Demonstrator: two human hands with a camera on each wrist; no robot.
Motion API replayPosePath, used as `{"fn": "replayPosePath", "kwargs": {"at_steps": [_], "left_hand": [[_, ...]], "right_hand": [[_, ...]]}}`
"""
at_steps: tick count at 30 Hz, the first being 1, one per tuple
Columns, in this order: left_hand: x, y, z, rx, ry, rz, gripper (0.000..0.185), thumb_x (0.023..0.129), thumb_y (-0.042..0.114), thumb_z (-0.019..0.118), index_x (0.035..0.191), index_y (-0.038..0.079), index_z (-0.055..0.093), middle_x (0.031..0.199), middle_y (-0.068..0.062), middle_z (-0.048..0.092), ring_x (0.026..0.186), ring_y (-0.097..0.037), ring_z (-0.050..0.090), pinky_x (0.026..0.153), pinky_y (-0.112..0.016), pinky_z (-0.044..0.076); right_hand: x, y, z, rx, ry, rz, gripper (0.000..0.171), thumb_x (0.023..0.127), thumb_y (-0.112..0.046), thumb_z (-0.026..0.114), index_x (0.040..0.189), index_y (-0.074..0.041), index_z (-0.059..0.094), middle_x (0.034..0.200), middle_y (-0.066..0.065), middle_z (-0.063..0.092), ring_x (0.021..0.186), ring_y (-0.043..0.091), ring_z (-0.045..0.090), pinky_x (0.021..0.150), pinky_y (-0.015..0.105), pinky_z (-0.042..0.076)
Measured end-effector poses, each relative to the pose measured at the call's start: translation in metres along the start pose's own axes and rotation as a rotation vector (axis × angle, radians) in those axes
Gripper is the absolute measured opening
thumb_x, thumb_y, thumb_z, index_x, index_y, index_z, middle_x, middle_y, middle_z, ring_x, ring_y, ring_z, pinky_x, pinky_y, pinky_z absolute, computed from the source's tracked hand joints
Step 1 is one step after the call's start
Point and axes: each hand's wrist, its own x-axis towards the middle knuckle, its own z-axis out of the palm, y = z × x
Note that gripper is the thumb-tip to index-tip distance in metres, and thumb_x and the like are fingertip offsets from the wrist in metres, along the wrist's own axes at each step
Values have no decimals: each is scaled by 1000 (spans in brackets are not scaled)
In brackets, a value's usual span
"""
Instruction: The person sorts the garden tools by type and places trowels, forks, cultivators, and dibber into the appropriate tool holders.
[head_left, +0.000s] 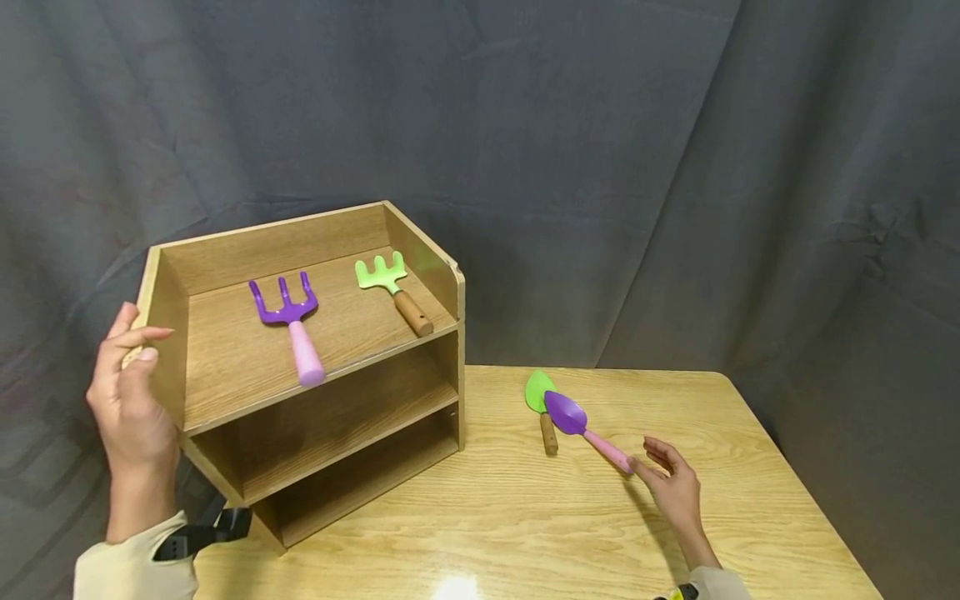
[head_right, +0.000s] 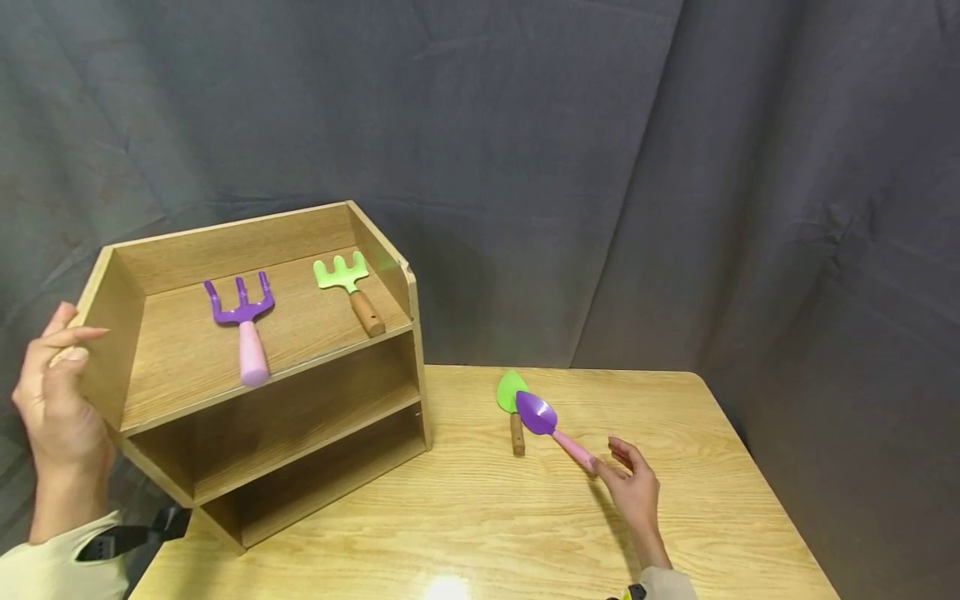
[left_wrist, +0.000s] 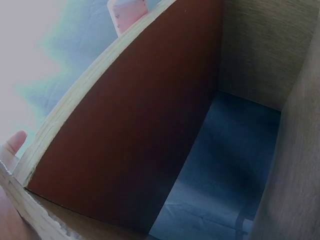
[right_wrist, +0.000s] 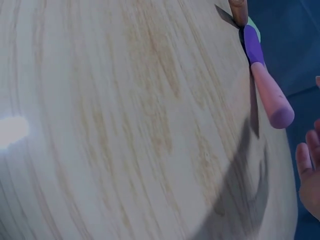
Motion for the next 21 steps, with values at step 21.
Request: {"fn": "replayPosePath", "kwargs": {"at_steps": [21], "left_hand": [[1, -1, 0, 1, 1, 10, 30, 88, 2, 42, 98, -7, 69, 142, -16, 47, 133, -25, 37, 107, -26, 16]], "right_hand": [[0, 12, 4, -131, -113, 94, 58, 87, -24, 73, 133, 2, 51, 132, 25, 52, 119, 38, 50, 97, 43, 41]]}}
